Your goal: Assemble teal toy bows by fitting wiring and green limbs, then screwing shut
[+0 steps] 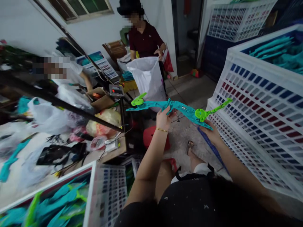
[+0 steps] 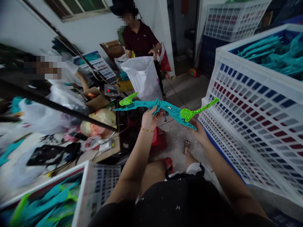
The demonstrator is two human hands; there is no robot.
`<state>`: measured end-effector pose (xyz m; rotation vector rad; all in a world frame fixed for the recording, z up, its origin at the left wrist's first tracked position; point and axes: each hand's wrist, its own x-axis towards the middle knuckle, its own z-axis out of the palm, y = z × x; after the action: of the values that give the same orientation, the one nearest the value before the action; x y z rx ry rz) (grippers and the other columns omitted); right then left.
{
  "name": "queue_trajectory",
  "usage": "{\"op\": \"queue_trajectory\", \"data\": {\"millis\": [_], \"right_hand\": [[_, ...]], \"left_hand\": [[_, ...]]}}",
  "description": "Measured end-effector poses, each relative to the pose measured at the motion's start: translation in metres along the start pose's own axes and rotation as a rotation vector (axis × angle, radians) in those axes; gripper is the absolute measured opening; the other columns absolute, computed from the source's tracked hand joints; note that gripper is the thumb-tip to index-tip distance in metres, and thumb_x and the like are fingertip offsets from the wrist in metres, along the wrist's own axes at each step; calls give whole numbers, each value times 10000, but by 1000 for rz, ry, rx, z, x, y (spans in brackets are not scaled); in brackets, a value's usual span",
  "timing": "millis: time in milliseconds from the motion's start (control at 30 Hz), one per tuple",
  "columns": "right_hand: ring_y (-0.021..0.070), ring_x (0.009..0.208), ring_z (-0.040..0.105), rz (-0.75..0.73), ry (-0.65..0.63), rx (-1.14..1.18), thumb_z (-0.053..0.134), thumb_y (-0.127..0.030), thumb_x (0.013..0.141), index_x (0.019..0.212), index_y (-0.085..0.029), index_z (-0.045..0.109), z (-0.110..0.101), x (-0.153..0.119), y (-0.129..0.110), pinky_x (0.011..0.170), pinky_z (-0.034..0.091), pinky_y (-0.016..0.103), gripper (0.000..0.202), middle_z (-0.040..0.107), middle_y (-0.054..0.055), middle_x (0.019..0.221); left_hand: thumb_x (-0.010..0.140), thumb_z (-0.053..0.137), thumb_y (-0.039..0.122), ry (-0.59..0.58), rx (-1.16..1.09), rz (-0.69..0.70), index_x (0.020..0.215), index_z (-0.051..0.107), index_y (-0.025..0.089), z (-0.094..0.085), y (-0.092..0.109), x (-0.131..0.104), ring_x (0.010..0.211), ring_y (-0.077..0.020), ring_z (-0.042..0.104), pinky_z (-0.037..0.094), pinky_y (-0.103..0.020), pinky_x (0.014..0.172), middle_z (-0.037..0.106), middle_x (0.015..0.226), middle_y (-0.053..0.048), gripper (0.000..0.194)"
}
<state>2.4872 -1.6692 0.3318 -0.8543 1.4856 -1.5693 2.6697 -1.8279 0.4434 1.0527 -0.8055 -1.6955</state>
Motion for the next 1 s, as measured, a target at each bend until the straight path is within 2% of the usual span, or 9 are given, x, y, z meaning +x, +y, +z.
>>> {"op": "queue_trajectory", "data": {"millis": [67, 133, 300, 400, 600, 733, 867, 1000], "right_hand": [[180, 824, 674, 36, -48, 56, 734, -545, 718, 960, -227, 671, 5, 37, -6, 840, 566, 410, 404, 721, 24, 891], [163, 744, 664, 66, -91, 107, 745, -539, 711, 917, -222, 680, 6, 71, -15, 772, 575, 379, 384, 709, 15, 813], [157, 672, 638, 128, -171, 229, 790, -497, 664, 833, -219, 698, 16, 161, -45, 686, 568, 355, 338, 683, 18, 731], [161, 668, 622, 136, -129, 291, 786, -478, 665, 782, -225, 675, 29, 221, -52, 663, 558, 359, 300, 671, 22, 738], [132, 617, 538, 107, 134, 389, 720, -446, 712, 734, -224, 599, 42, 335, -35, 581, 482, 308, 254, 606, 13, 713], [123, 643, 523, 109, 388, 441, 705, -424, 737, 779, -225, 608, 48, 394, -28, 591, 462, 289, 225, 594, 6, 727], [103, 617, 505, 119, 632, 483, 718, -428, 740, 830, -224, 639, 53, 440, -31, 561, 434, 251, 237, 573, -10, 713], [83, 589, 489, 125, 802, 501, 758, -433, 710, 850, -213, 668, 51, 485, -33, 528, 397, 222, 276, 559, -19, 701]], "left_hand": [[704, 776, 238, -6, -15, 30, 832, 637, 181, 6, 11, 47, 714, -151, 700, 561, -317, 758, 724, 818, -19, 197], [693, 788, 241, -14, -28, 58, 829, 634, 177, 17, 24, 96, 707, -149, 702, 564, -311, 747, 723, 804, -14, 215], [670, 811, 243, -45, -19, 98, 821, 636, 168, 56, 58, 206, 669, -148, 690, 575, -303, 703, 719, 769, -13, 244], [656, 833, 267, -90, -6, 146, 828, 628, 180, 82, 71, 267, 710, -151, 691, 590, -321, 737, 722, 794, -8, 282], [711, 809, 280, -267, 28, 165, 873, 625, 180, 143, 80, 392, 765, -157, 700, 587, -389, 844, 693, 838, -8, 266], [736, 799, 266, -394, 48, 134, 883, 626, 183, 192, 77, 471, 765, -163, 709, 596, -385, 826, 686, 837, -4, 242], [685, 842, 292, -526, 66, 70, 862, 623, 183, 238, 63, 538, 722, -144, 708, 611, -325, 770, 694, 792, 16, 302], [635, 874, 326, -621, 90, -25, 874, 632, 201, 273, 38, 597, 687, -127, 697, 612, -280, 726, 704, 774, 28, 363]]}}
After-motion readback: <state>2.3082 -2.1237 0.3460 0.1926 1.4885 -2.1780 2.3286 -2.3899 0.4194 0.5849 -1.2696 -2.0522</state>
